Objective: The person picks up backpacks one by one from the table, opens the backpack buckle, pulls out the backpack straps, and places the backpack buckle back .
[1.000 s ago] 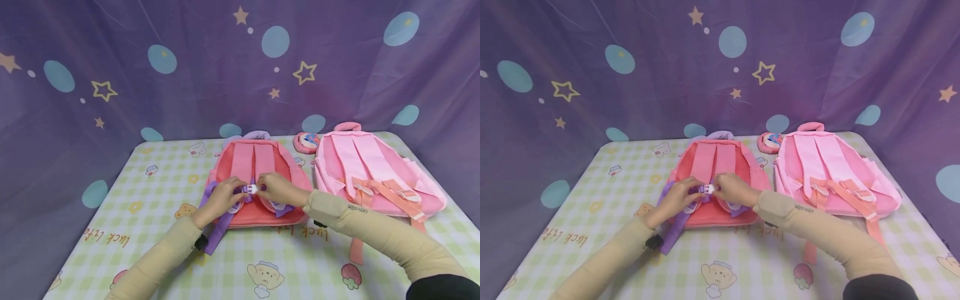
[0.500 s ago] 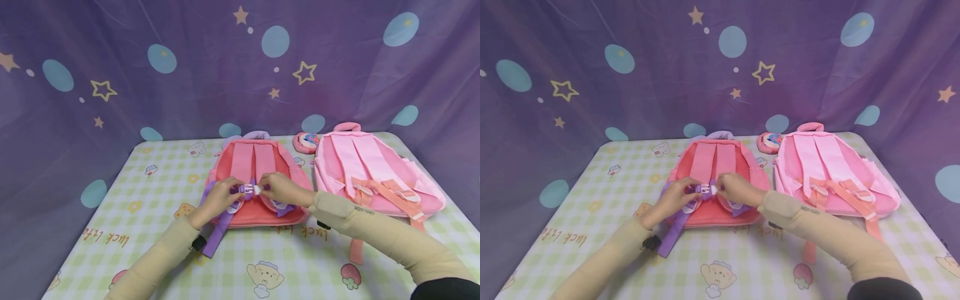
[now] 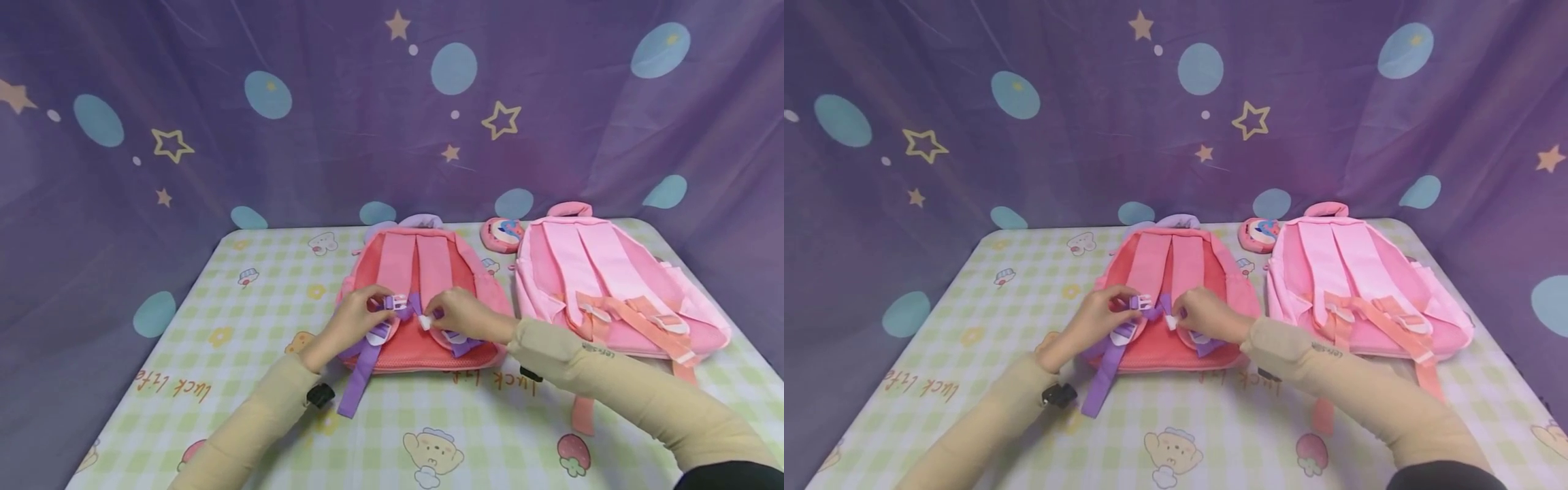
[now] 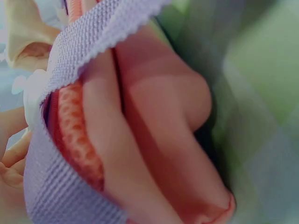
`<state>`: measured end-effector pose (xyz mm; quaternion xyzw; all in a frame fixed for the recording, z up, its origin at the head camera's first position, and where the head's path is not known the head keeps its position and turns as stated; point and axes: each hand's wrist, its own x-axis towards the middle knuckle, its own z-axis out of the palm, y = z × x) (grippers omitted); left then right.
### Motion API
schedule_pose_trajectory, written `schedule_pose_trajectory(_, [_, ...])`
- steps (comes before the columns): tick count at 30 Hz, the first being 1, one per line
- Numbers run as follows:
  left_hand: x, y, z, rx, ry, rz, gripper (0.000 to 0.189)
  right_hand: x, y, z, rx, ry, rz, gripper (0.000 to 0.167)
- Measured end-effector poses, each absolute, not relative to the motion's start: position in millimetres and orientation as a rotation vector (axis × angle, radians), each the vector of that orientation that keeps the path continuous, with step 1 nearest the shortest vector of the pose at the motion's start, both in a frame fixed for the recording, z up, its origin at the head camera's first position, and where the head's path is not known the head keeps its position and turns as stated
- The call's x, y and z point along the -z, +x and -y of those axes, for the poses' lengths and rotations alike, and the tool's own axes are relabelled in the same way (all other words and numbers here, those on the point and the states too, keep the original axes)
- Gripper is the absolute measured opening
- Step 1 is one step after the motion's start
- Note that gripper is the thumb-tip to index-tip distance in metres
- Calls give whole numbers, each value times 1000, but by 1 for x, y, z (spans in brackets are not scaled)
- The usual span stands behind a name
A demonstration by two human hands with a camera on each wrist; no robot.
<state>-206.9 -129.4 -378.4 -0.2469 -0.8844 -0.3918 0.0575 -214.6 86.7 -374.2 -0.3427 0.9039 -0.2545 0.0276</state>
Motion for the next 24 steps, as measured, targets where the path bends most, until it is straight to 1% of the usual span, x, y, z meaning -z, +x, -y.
schedule_pose_trajectory(12, [373, -208, 134, 1252, -729, 2620, 24, 378, -212, -86, 850, -1038, -2736, 16])
schedule_pose_trajectory(18, [374, -208, 135, 1260, -717, 2618, 23, 376, -213, -88, 999, -1045, -2695, 18])
schedule_pose_trajectory(24, [375, -208, 135, 1262, -760, 2599, 24, 365, -212, -90, 1178, -925, -2721, 19])
